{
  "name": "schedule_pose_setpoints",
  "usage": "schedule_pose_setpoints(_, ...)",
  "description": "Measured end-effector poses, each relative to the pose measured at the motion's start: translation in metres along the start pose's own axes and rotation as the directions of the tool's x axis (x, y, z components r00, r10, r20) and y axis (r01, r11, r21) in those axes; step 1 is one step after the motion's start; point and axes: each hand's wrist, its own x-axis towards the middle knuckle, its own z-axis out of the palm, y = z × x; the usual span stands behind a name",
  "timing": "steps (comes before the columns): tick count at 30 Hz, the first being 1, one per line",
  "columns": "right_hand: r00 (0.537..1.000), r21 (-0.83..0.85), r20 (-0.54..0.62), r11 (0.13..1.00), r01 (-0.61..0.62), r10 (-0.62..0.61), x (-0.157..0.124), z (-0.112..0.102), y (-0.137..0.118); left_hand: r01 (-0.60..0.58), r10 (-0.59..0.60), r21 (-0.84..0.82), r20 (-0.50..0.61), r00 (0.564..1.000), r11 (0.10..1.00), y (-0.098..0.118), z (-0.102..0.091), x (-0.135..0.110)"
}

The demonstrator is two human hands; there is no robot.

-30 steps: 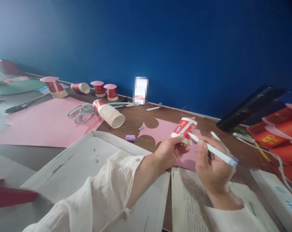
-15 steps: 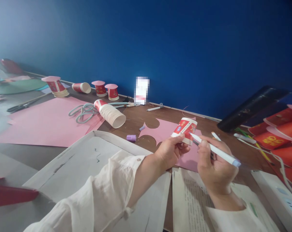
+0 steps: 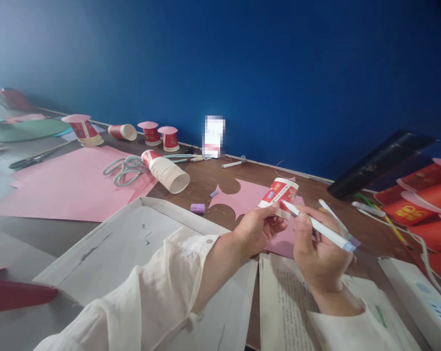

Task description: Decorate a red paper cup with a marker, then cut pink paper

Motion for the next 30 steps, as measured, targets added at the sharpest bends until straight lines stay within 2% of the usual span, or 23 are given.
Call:
schedule_pose_setpoints(8, 1.0, -0.016, -0.011, 1.0, 0.023, -0.023, -0.0004, -0.0001, 0.0005, 0.014, -0.014, -0.014, -0.013, 1.0, 1.0, 0.0019, 0.0012, -0.001)
schedule_pose_setpoints(16, 1.0, -0.038, -0.003, 0.999, -0.013, 0.013, -0.0007, -0.0014, 0.0016, 0.011, -0.011, -0.003, -0.01, 1.0, 1.0, 0.0022, 0.0006, -0.0006)
schedule_pose_setpoints(22, 0.995, -0.059, -0.04, 0.993, -0.099, 0.097, -0.0031, -0.0035, 0.0051, 0.0, 0.0, -0.025, -0.003, 1.0, 1.0, 0.0022, 0.003, -0.0022)
schedule_pose_setpoints(30, 0.992, -0.06, -0.042, 0.991, -0.117, 0.115, -0.0039, -0.0033, 0.0053, 0.001, -0.001, 0.0, -0.016, 1.0, 1.0, 0.0029, 0.0045, -0.0055)
